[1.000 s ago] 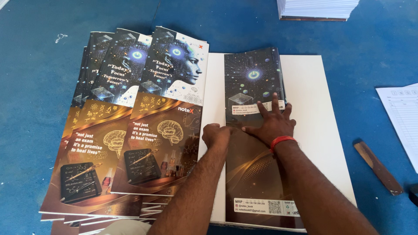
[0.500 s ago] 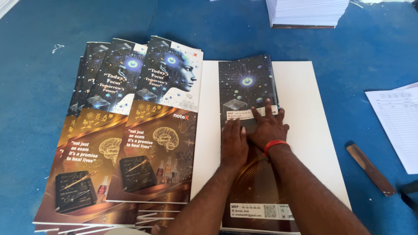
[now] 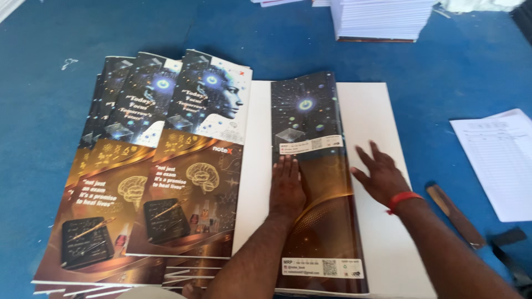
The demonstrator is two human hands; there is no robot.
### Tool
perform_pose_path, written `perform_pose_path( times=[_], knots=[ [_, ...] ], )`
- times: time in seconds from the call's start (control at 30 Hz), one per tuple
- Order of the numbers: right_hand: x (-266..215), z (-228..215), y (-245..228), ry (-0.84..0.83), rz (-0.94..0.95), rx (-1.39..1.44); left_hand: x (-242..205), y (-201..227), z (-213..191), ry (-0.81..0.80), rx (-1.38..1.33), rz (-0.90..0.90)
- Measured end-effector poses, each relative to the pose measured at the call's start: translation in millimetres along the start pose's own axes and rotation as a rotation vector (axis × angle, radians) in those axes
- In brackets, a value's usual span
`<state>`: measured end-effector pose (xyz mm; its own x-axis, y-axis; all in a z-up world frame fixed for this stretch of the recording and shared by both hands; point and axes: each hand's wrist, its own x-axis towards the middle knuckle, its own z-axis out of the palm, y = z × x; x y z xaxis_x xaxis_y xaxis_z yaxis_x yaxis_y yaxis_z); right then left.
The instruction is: The person inserts a printed cover into a blank book block, presses the spine with a wooden tool, and stacks the finished books. The person repeats this process for multiple units, then fans the stack to align the edges before placing it aside.
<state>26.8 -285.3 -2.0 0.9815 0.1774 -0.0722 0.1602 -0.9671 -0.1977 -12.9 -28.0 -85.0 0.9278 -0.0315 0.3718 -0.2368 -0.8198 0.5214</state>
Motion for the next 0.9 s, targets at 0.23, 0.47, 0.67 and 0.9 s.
perform_pose_path(
  times=[0.23, 0.47, 0.67, 0.9],
  knots=[
    [-62, -10, 103, -0.160, 0.268, -0.314, 0, 3, -4, -0.041, 0.055, 0.005],
    [-106, -28, 123, -0.382, 0.502, -0.241, 1, 6, -9, -0.057, 0.075, 0.003],
    [-123, -13, 164, -0.266, 0.602, -0.169, 1, 10, -14, -0.070, 0.087, 0.002],
    [-117, -17, 163, -0.231, 0.638, -0.136, 1, 11, -16, -0.089, 0.098, -0.004]
  ],
)
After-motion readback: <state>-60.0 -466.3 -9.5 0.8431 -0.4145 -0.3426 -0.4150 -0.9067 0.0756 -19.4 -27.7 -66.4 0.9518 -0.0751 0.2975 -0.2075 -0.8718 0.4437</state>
